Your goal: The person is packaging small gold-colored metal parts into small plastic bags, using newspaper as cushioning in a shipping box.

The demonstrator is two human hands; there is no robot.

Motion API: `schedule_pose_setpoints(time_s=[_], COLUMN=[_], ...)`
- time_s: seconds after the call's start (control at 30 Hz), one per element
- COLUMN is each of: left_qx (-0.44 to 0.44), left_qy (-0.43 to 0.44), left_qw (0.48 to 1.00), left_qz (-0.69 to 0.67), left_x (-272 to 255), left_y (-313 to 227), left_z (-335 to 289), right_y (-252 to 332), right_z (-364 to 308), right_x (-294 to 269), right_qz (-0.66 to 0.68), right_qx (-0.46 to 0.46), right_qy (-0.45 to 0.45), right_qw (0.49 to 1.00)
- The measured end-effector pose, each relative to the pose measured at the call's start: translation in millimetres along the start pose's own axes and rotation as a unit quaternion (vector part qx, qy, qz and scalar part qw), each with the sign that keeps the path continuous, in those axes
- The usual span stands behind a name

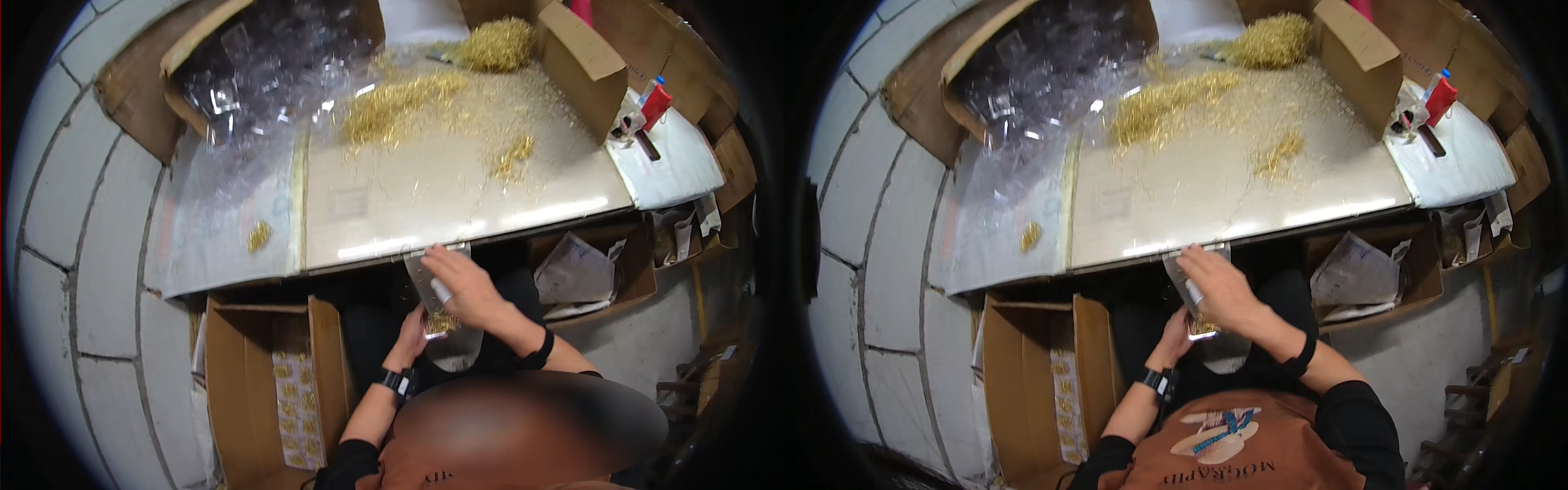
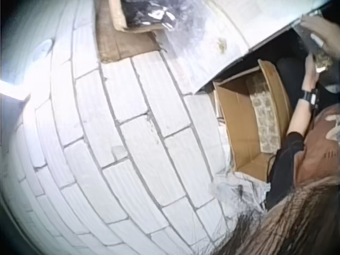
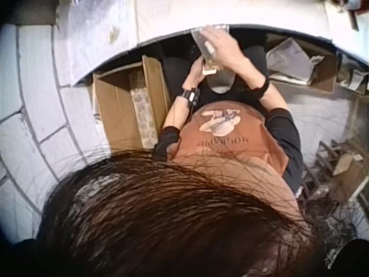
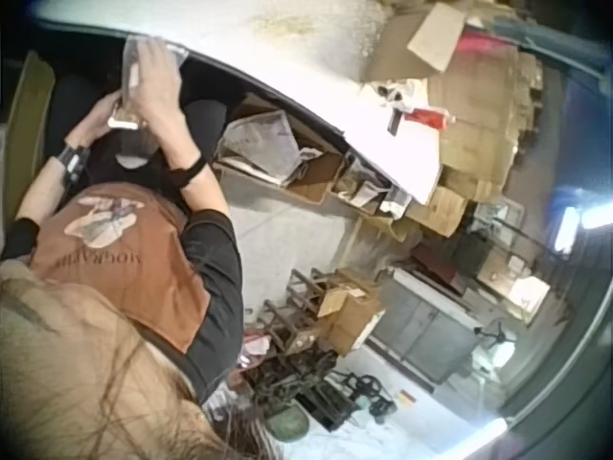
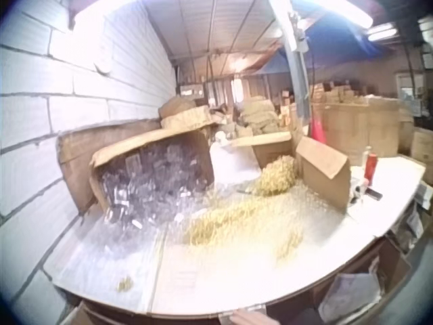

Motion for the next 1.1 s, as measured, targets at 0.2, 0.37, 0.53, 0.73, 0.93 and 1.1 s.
schedule_pose_setpoints(time_s=[0.2, 0.37, 0.53, 0.73, 0.93, 1.1], left_qx=[-0.029, -0.077, -0.052, -0.069, -0.063, -0.073], left_qy=[0.010, 0.026, 0.055, 0.047, 0.021, 0.022], left_qw=[0.998, 0.995, 0.996, 0.996, 0.997, 0.995], left_qz=[-0.052, -0.056, -0.045, -0.011, -0.034, -0.063], left_x=[2.4, 11.5, -2.5, -3.4, -6.1, 0.9], left_y=[6.9, 5.6, 9.7, 16.8, 28.6, 21.8], left_z=[-2.5, -13.0, -2.2, -6.5, -3.6, -7.8], right_y=[-15.8, -32.9, -39.4, -56.6, -90.4, -62.6], right_z=[-17.1, -51.0, -71.1, -19.2, 23.1, 31.9], right_x=[-29.8, -18.9, -17.6, -74.3, -53.1, -10.2], right_qz=[0.107, 0.162, 0.171, 0.100, -0.072, -0.146], right_qx=[0.064, 0.141, 0.193, 0.086, -0.032, -0.061], right_qy=[-0.025, 0.049, 0.032, -0.132, 0.020, 0.014], right_qw=[0.992, 0.975, 0.966, 0.982, 0.997, 0.987])
Point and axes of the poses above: each hand's wrist, its own z-axis towards the middle knuckle, its own x-axis out of the palm, y = z × x, the point moved 2 cm from there along z, towards the middle knuckle, and after that the axes turned 2 degrees about x, right-handed, at the moved point
